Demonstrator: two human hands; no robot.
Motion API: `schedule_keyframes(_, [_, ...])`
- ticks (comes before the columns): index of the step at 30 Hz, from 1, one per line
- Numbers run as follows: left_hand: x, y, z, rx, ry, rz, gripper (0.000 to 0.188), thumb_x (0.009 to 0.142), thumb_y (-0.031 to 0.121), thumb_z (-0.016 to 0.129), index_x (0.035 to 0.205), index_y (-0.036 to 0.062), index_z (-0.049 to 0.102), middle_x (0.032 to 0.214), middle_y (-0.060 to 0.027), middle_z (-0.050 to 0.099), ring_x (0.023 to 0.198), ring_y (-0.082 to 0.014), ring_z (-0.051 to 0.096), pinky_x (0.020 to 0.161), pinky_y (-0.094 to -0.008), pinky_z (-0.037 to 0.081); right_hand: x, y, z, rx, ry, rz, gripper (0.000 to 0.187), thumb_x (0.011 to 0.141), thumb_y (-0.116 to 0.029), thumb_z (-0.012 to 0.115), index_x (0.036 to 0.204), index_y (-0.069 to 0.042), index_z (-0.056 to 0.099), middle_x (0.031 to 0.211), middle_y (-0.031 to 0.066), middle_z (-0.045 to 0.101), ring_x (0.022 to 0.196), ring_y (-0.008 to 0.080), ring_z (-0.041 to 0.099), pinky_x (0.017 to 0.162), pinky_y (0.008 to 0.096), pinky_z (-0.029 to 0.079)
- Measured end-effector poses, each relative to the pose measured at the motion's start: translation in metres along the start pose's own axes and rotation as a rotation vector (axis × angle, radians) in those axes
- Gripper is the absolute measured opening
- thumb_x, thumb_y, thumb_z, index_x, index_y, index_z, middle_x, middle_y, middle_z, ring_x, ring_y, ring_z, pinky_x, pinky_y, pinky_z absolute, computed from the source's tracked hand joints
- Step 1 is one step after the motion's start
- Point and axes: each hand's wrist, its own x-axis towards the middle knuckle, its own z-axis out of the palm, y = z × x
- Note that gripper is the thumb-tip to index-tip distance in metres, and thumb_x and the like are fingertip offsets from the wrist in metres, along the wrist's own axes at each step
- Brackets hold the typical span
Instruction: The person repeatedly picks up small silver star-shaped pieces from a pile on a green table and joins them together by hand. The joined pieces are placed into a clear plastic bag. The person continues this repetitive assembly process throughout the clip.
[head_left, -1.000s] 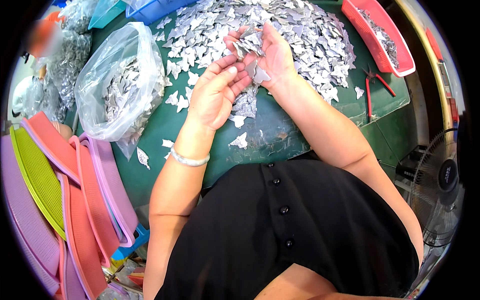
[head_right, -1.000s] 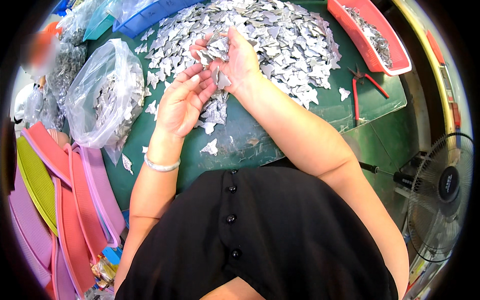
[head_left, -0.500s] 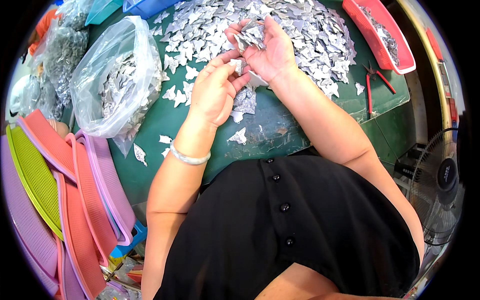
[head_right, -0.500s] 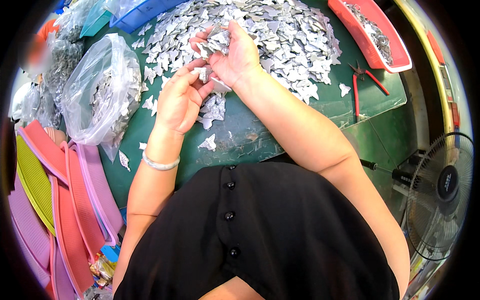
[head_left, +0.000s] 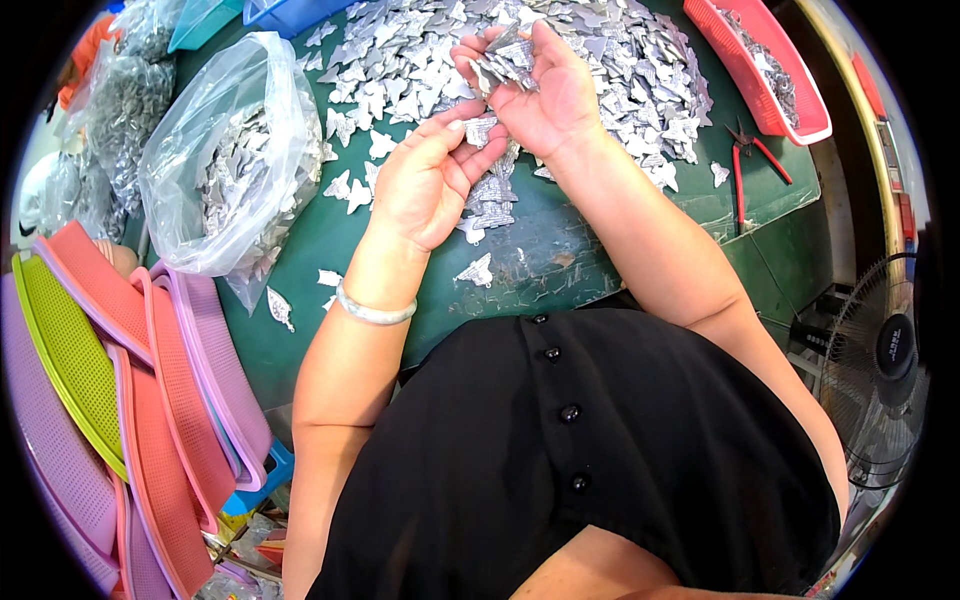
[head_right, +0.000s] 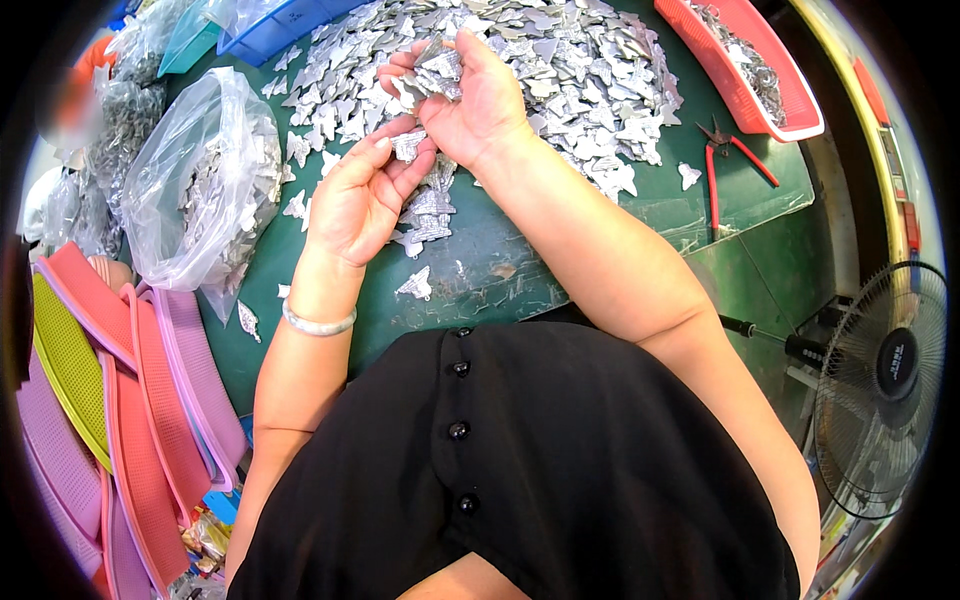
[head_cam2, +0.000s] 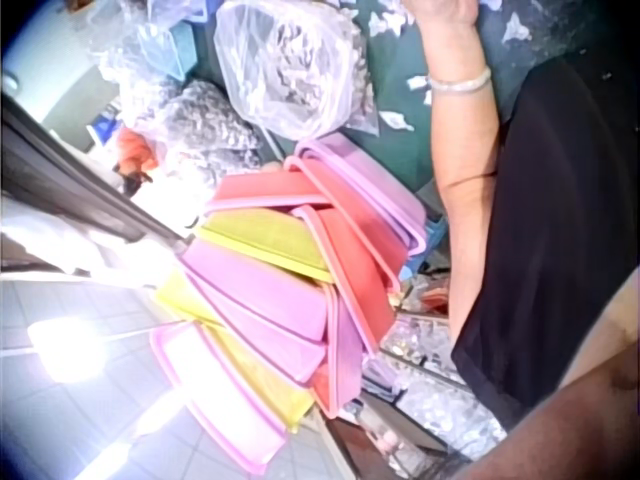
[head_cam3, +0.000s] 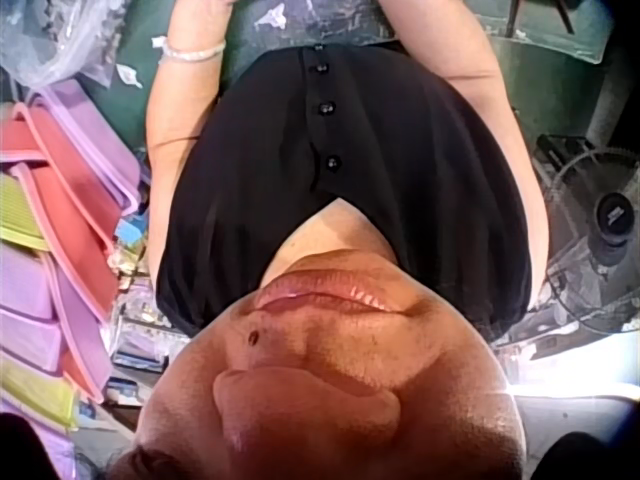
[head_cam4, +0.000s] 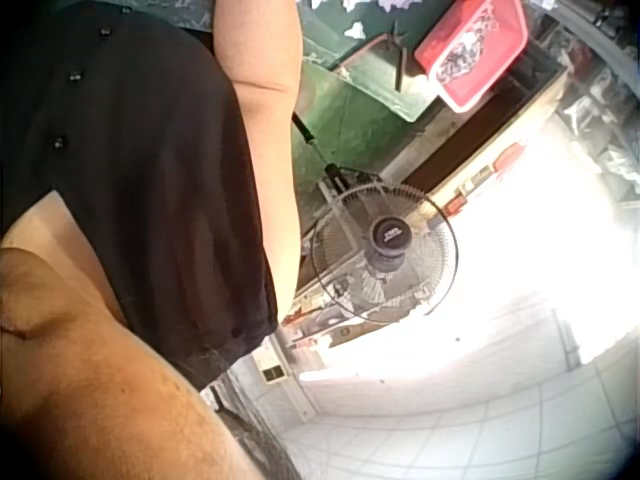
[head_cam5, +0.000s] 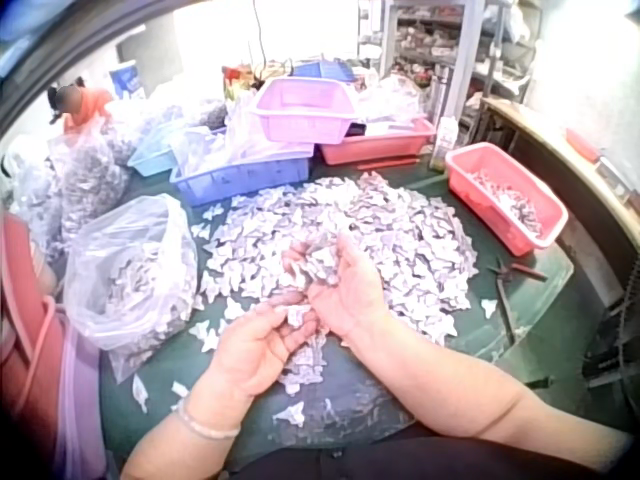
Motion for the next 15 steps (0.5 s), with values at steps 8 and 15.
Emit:
schedule_keyframes(8, [-0.004, 0.004, 0.0, 0.017, 0.023, 0.017, 0.029, 0.088, 0.006, 0.036, 0.113, -0.01, 0.04, 0.11, -0.0176, 0.048, 0.101, -0.029, 0.051, 0.092, -0.0372, 0.041, -0.003, -0.002, 0.004, -0.033, 0.019, 0.011, 0.036, 0.091, -0.026, 0.034, 0.094, 0.008, 0.046, 0.1, 0.0246, 0.05, 0.097, 0.0374, 0.049, 0.088, 0.0454, 0.042])
schedule_keyframes(15, [-0.006, 0.001, 0.008, 0.161, 0.031, 0.015, 0.023, 0.086, 0.007, 0.044, 0.107, -0.0008, 0.051, 0.098, -0.0083, 0.057, 0.087, -0.0171, 0.054, 0.079, -0.0297, 0.044, 0.003, -0.009, -0.009, 0.063, -0.048, 0.063, 0.034, 0.087, -0.027, 0.041, 0.092, 0.005, 0.048, 0.093, 0.0191, 0.052, 0.095, 0.0339, 0.05, 0.087, 0.0448, 0.042])
